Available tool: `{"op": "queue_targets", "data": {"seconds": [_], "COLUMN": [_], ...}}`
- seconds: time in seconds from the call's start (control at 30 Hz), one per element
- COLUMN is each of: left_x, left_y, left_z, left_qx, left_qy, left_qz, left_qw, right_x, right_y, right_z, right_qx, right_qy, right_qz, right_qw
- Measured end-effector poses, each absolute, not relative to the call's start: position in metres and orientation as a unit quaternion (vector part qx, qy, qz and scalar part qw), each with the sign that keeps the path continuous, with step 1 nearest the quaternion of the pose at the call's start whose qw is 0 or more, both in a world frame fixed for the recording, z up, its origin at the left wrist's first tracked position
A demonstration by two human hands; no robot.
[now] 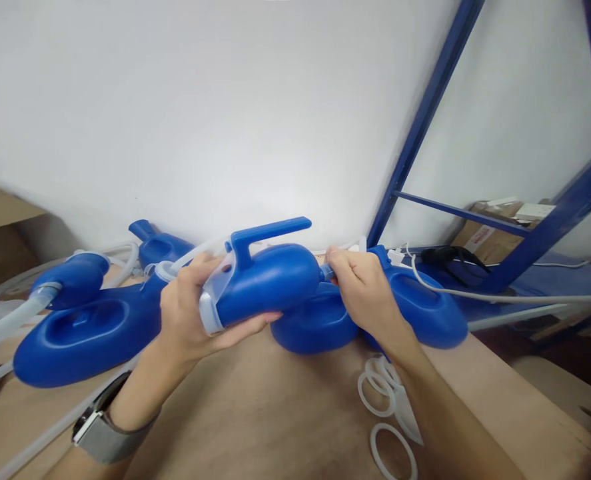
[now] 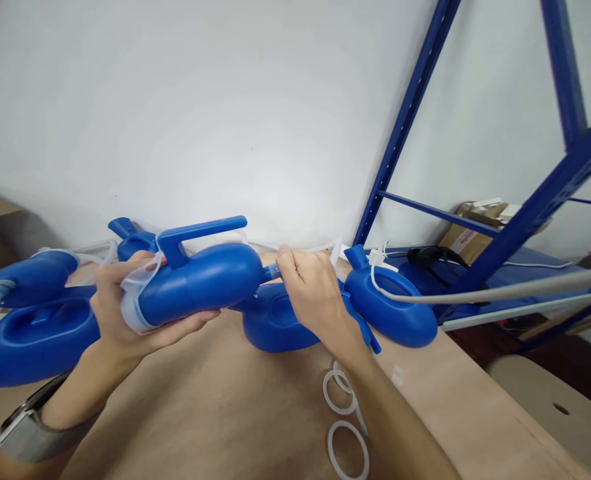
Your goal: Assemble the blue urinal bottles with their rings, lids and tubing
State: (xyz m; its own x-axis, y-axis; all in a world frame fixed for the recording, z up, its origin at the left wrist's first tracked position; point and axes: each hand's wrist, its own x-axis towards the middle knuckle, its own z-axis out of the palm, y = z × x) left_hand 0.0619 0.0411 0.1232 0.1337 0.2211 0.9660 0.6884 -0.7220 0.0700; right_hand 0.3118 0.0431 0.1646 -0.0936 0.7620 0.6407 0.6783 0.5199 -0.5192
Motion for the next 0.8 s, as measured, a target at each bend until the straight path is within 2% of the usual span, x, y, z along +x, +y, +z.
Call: {"op": "queue_targets", "data": {"seconds": [0.17,0.6,0.8], "left_x": [0.073,0.091,0.088], "left_y": [0.033,0.014,0.009], "left_z": [0.126,0.160,0.172], "left_qx": [-0.702,-0.637,-0.608], "left_qy": [-0.395,-0.488,-0.516], "left_qz": [-0.588,-0.529,-0.492], "left_qw": [0.078,-0.276,-0.351], "right_x": [0.315,0.310,0.303], "right_y": [0.043,0.042,0.038], "right_z": [0.163,0.160,0.159], "right_qx": [-0.468,-0.455,-0.450], "right_qy": [-0.735,-0.720,-0.720], "right_qz": [0.017,0.015,0.030], "right_qw": [0.490,0.524,0.527]}}
